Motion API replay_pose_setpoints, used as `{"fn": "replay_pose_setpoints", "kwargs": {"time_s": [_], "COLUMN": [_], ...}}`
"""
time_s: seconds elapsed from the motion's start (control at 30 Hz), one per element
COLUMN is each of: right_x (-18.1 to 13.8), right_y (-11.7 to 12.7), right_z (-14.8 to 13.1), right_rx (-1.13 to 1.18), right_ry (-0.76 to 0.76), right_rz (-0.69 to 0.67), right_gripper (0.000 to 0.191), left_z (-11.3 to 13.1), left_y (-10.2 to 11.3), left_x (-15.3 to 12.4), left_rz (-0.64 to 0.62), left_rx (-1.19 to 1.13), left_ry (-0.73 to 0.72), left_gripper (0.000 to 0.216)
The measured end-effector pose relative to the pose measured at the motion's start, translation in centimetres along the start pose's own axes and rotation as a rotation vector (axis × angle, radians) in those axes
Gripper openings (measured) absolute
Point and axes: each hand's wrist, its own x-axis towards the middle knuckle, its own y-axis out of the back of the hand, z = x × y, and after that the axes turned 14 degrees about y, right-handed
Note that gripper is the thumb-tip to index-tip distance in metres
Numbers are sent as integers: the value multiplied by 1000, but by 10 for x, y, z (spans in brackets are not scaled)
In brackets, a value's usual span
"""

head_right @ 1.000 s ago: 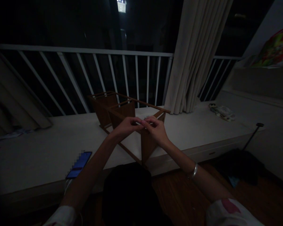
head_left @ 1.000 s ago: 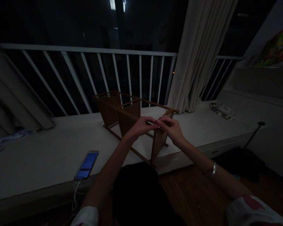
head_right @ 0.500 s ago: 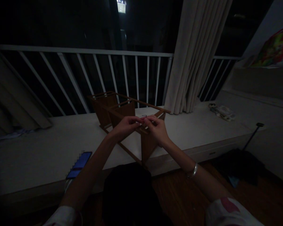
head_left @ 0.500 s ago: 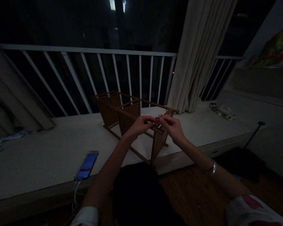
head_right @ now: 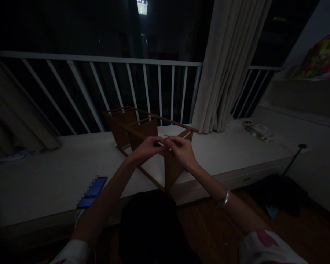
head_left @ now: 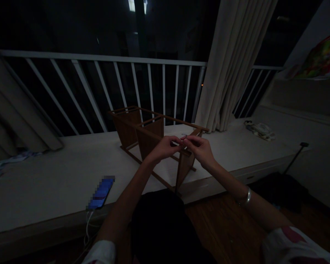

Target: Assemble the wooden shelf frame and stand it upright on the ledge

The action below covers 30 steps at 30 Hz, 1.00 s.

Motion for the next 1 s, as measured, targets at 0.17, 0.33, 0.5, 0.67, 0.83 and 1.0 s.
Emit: {"fn": "replay_pose_setpoints", "kwargs": {"time_s": [0.17,0.33,0.5,0.67,0.83,1.0], "right_x": [-1,0,0,-1,-1,-1], "right_y": [2,3,2,3,3,3], "right_z": [3,2,5,6,6,5], "right_rx": [-32,-33,-42,-47,-51,-46], "right_ry": [0,-31,-32,-34,-32,-17], "right_rz": [2,-6,-9,-21,-17,-15], "right_gripper": [23,26,28,28,28,27], "left_z": [-1,-1,-1,-1,-2,-1], "left_y": [4,6,7,8,6,6], "left_x": [0,1,0,0,1,1], "left_rz": [-61,-82,-105,-119,-95,-95], "left_rx": [3,11,-10,-20,-26,-24], "left_ry": [-42,-68,-62,-65,-58,-54], "left_gripper": [12,11,10,11,11,12]}}
